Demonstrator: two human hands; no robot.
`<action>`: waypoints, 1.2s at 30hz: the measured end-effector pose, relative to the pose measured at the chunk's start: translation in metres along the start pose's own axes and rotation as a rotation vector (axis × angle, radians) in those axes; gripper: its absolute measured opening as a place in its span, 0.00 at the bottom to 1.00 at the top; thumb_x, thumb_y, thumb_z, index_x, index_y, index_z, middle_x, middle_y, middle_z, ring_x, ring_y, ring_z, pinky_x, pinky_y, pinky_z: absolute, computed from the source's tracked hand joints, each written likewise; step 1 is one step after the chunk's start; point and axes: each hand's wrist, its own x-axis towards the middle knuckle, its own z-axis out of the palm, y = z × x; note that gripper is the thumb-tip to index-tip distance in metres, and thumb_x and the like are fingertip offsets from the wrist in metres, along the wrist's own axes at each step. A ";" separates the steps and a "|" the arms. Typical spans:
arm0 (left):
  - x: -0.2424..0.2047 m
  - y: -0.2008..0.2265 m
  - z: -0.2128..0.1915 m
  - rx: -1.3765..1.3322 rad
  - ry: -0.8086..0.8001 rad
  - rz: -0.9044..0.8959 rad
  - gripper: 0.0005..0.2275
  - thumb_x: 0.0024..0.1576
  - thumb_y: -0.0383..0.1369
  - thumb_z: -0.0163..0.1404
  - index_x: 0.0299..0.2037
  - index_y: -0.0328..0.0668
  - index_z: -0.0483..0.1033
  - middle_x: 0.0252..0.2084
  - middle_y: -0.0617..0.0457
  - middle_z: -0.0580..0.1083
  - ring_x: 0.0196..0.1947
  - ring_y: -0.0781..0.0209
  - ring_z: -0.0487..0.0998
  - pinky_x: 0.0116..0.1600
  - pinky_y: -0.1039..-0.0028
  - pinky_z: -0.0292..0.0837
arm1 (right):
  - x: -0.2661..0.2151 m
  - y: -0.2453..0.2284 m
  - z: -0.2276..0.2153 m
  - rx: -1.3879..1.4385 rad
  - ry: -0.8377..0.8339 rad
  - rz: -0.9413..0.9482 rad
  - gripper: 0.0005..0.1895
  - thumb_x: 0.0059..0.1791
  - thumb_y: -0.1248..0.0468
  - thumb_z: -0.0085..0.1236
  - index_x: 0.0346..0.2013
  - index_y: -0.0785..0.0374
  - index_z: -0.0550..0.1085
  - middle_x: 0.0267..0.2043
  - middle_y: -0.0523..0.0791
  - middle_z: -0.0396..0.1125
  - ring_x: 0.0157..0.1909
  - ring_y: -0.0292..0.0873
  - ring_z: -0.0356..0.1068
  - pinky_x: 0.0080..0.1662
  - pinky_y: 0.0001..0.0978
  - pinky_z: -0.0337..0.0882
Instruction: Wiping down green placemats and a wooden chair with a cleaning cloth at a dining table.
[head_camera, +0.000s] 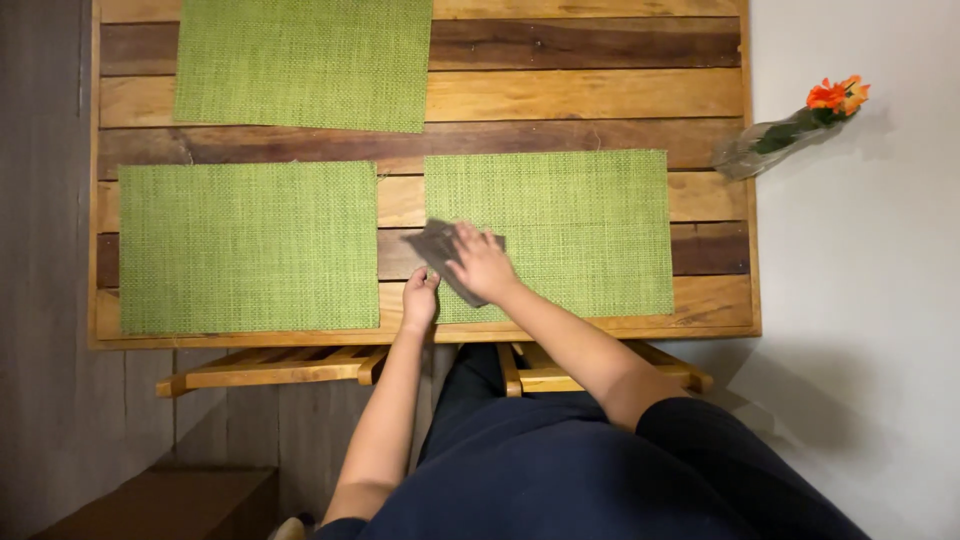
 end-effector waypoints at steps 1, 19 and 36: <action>-0.001 0.000 0.001 -0.039 0.013 -0.026 0.13 0.63 0.28 0.49 0.56 0.29 0.74 0.48 0.48 0.79 0.45 0.63 0.75 0.54 0.74 0.69 | -0.002 0.004 -0.010 -0.017 0.006 0.067 0.34 0.57 0.44 0.42 0.69 0.66 0.65 0.79 0.55 0.44 0.78 0.58 0.44 0.72 0.61 0.47; -0.002 0.033 0.003 -0.120 -0.016 -0.152 0.11 0.64 0.34 0.51 0.48 0.32 0.78 0.40 0.54 0.79 0.38 0.67 0.74 0.47 0.77 0.70 | -0.003 -0.004 -0.064 0.225 0.042 0.242 0.37 0.54 0.49 0.45 0.74 0.63 0.54 0.81 0.51 0.38 0.81 0.54 0.36 0.74 0.61 0.36; -0.011 0.029 0.012 -0.084 0.189 -0.065 0.09 0.63 0.33 0.53 0.39 0.32 0.80 0.33 0.57 0.77 0.34 0.68 0.71 0.42 0.77 0.69 | -0.146 0.224 -0.065 -0.139 0.435 0.784 0.36 0.54 0.55 0.50 0.74 0.69 0.56 0.79 0.52 0.48 0.79 0.55 0.45 0.72 0.70 0.37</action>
